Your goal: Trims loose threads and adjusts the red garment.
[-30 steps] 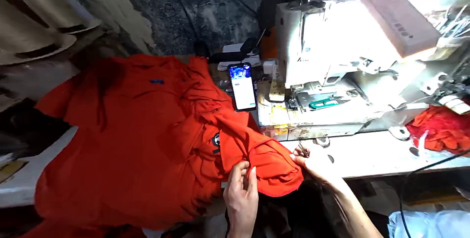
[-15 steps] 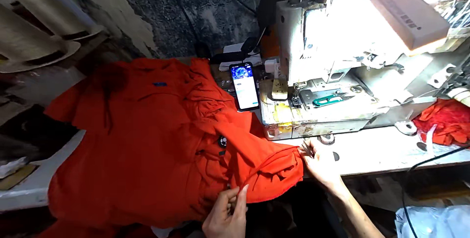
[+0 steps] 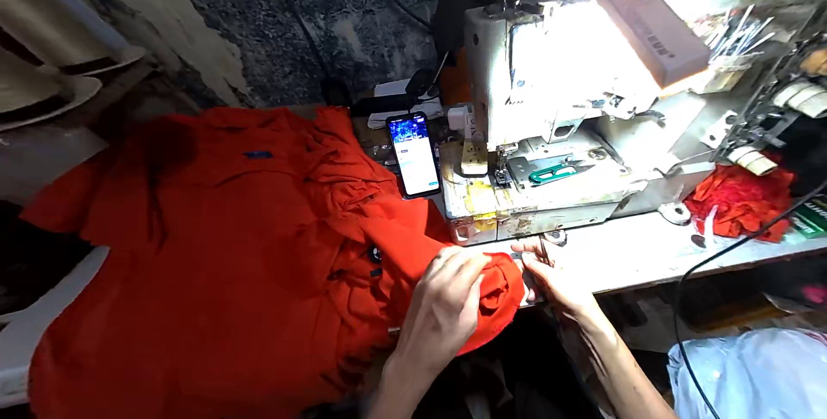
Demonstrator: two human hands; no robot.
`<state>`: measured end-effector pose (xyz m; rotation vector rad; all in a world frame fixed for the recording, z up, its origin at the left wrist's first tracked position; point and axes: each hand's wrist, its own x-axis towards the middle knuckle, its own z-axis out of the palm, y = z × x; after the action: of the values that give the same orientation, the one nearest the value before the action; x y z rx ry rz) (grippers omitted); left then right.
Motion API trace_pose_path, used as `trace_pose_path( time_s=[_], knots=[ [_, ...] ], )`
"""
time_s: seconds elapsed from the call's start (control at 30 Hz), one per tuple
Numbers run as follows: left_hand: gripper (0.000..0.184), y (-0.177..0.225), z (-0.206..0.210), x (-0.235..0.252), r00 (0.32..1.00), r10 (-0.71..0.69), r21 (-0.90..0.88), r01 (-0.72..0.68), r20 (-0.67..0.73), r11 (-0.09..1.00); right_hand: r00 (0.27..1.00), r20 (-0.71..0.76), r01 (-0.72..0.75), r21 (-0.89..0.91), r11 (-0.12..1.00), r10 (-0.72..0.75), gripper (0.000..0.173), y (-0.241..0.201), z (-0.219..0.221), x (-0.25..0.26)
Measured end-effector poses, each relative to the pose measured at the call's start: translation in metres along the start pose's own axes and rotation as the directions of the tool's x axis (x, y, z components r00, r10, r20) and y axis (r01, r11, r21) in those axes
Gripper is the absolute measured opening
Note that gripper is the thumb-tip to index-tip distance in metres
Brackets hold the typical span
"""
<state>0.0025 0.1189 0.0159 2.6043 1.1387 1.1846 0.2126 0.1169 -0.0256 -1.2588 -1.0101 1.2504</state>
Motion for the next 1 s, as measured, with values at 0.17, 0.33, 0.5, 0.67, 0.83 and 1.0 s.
trace_pose_path(
  time_s=[0.17,0.33,0.5,0.67,0.83,1.0],
  knots=[
    [0.023,-0.019,0.032,0.021,0.977,0.057,0.141,-0.088,0.206,0.986,0.994,0.039,0.102,0.065,0.993,-0.105,0.025,0.007,-0.004,-0.008],
    [0.013,-0.029,0.03,0.024,0.975,-0.003,0.11,-0.022,0.223,0.994,0.999,0.026,0.046,0.025,0.999,-0.046,0.037,-0.004,0.012,-0.027],
    [0.017,-0.027,0.002,0.024,0.997,0.027,-0.148,-0.038,-0.073,0.988,0.951,-0.211,0.179,-0.223,0.958,-0.227,0.008,0.005,0.036,-0.041],
    [0.014,-0.031,0.003,-0.008,0.992,0.008,-0.317,-0.049,-0.129,0.947,0.598,-0.206,0.552,-0.595,0.584,-0.774,0.014,0.008,0.027,-0.014],
    [0.013,-0.037,0.009,-0.011,0.995,-0.098,-0.438,0.099,0.025,0.893,0.76,-0.005,0.555,-0.515,0.653,-0.65,0.016,0.005,0.01,-0.003],
    [0.01,-0.055,0.013,0.005,0.825,-0.322,-0.628,0.562,0.464,0.537,0.966,0.237,0.203,-0.447,0.871,-0.104,0.004,-0.019,-0.015,0.012]
  ],
)
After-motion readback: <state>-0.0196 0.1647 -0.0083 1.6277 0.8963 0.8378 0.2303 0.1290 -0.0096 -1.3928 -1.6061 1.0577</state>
